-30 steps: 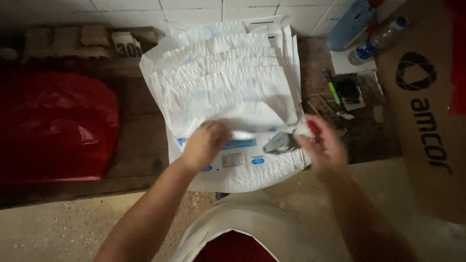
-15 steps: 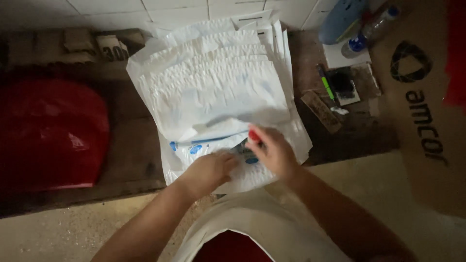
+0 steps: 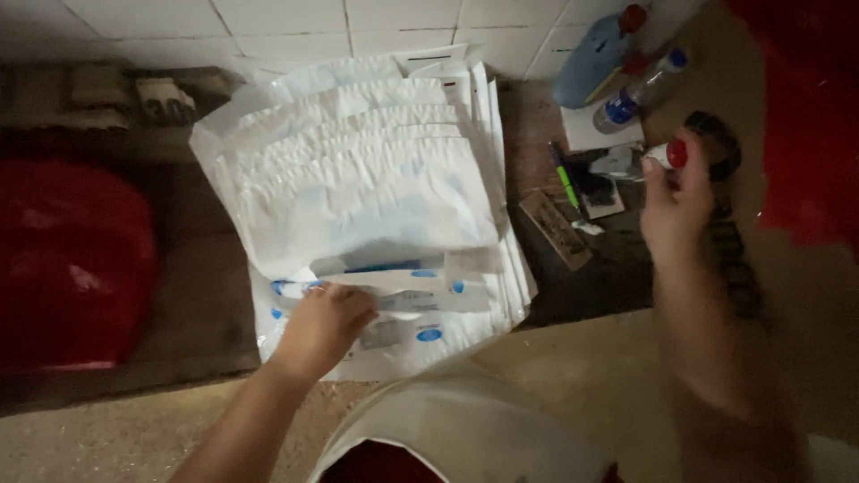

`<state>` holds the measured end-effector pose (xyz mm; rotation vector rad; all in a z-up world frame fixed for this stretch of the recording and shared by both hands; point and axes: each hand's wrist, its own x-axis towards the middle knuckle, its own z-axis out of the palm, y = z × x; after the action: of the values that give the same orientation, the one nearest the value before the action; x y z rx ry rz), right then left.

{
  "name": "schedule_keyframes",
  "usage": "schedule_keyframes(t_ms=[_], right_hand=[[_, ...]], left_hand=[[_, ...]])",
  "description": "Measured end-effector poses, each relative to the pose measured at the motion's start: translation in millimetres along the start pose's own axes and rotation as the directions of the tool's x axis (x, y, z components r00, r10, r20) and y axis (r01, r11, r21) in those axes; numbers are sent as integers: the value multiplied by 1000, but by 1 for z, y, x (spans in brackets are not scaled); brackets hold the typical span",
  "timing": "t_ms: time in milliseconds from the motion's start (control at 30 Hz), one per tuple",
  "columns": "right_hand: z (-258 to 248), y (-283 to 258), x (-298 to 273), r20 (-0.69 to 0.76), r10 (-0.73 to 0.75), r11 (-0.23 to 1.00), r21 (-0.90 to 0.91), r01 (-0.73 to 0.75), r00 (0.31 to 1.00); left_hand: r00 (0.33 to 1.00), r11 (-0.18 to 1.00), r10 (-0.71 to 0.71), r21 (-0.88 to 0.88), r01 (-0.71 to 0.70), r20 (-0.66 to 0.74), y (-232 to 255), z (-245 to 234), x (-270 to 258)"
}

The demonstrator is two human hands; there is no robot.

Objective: Manually stamping a stack of plastic bags with a hand stamp and ink pad.

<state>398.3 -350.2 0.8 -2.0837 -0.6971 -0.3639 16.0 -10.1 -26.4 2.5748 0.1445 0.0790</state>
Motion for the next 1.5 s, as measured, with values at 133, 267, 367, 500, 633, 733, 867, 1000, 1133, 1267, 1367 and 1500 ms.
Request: schedule_keyframes(t_ms=[133, 267, 367, 500, 633, 733, 867, 1000, 1133, 1267, 1367, 1500], right_hand=[[-2, 39, 18, 95, 14, 982, -188, 4, 995], [12, 26, 28, 214, 218, 968, -174, -183, 952], [24, 27, 28, 217, 106, 971, -232, -55, 970], [42, 79, 22, 217, 166, 960, -260, -107, 962], [29, 49, 34, 294, 88, 991, -118, -55, 952], [35, 60, 28, 248, -39, 964, -247, 102, 968], [35, 60, 32, 294, 137, 978, -190, -83, 946], [37, 43, 30, 262, 133, 973, -219, -75, 956], [32, 15, 28, 210, 44, 996, -90, -25, 977], [30, -70, -35, 205, -7, 993, 113, -16, 979], [57, -117, -119, 401, 8, 974, 204, -97, 916], [103, -158, -165, 352, -381, 923, 203, 328, 855]], left_hand=[[863, 873, -483, 160, 461, 148, 12, -8, 9], [773, 746, -634, -256, 614, 8, 24, -14, 28], [861, 761, -501, -515, 393, -83, 29, -12, 39], [945, 911, -242, -385, 144, -219, 21, 8, 39], [973, 969, -143, -226, 101, -179, -3, 38, 24], [966, 997, -55, -67, 39, -251, -15, 53, 13], [948, 999, 1, 32, 10, -319, -14, 48, 4], [941, 989, 15, 146, 36, -337, -9, 44, -7], [952, 985, 19, 170, 35, -306, -10, 41, -16], [980, 996, -35, 71, 49, -197, -11, 44, -31], [977, 997, -6, 79, 23, -212, -18, 45, -36], [979, 992, 49, 126, -24, -198, -22, 44, -40]])
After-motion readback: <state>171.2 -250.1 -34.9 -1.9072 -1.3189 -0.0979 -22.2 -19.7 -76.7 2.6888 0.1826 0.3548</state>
